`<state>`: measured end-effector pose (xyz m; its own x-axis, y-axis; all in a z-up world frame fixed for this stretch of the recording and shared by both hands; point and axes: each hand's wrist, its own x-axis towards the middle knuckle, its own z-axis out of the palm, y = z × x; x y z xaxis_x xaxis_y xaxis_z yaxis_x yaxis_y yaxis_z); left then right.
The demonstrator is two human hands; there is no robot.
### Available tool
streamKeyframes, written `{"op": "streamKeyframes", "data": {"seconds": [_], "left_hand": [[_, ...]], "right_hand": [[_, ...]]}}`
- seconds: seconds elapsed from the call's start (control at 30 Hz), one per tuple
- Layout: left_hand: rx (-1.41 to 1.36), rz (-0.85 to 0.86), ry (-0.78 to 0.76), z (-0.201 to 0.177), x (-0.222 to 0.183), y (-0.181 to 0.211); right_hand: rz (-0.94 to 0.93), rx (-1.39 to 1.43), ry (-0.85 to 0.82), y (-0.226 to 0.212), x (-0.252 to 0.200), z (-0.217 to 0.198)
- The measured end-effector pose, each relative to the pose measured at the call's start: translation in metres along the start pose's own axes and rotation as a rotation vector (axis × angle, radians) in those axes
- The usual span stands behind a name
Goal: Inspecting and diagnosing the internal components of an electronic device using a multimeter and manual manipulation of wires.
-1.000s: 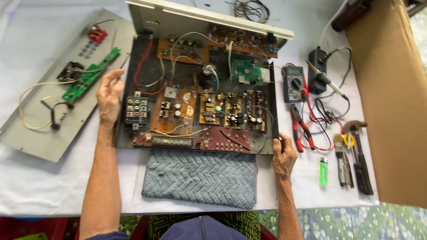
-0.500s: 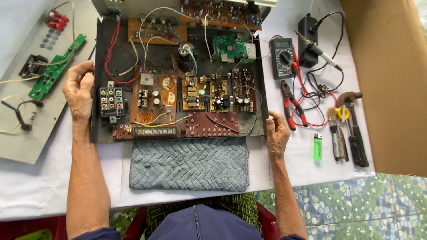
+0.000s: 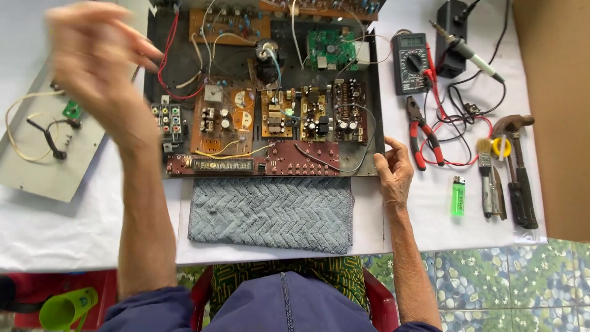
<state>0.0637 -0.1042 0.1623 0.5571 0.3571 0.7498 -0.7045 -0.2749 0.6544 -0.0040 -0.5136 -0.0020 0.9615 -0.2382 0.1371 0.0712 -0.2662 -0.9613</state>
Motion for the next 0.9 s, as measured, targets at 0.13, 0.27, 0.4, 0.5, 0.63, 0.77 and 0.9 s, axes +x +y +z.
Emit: {"op": "streamKeyframes", "data": {"seconds": [0.13, 0.27, 0.4, 0.5, 0.63, 0.77, 0.9], "left_hand": [[0.046, 0.068, -0.772, -0.009, -0.109, 0.054], [0.564, 0.246, -1.425, -0.065, -0.186, 0.079], [0.786, 0.448, -1.370, -0.090, -0.227, 0.064], [0.810, 0.470, -1.267, -0.087, -0.233, 0.058], [0.833, 0.411, -1.198, -0.091, -0.240, 0.039], [0.788, 0.422, -1.173, -0.096, -0.253, 0.032], [0.788, 0.420, -1.253, -0.110, -0.268, 0.050]], "right_hand": [[0.001, -0.057, 0.024, 0.019, 0.007, -0.003], [0.025, -0.067, 0.052, -0.006, 0.000, 0.003], [0.009, -0.068, 0.074, 0.002, 0.001, 0.002], [-0.002, -0.090, 0.088, 0.003, 0.001, 0.002], [-0.010, -0.082, 0.077, -0.002, -0.002, 0.002], [-0.013, -0.106, 0.089, 0.001, 0.001, 0.002], [-0.010, -0.073, 0.085, 0.003, 0.001, 0.001]]}}
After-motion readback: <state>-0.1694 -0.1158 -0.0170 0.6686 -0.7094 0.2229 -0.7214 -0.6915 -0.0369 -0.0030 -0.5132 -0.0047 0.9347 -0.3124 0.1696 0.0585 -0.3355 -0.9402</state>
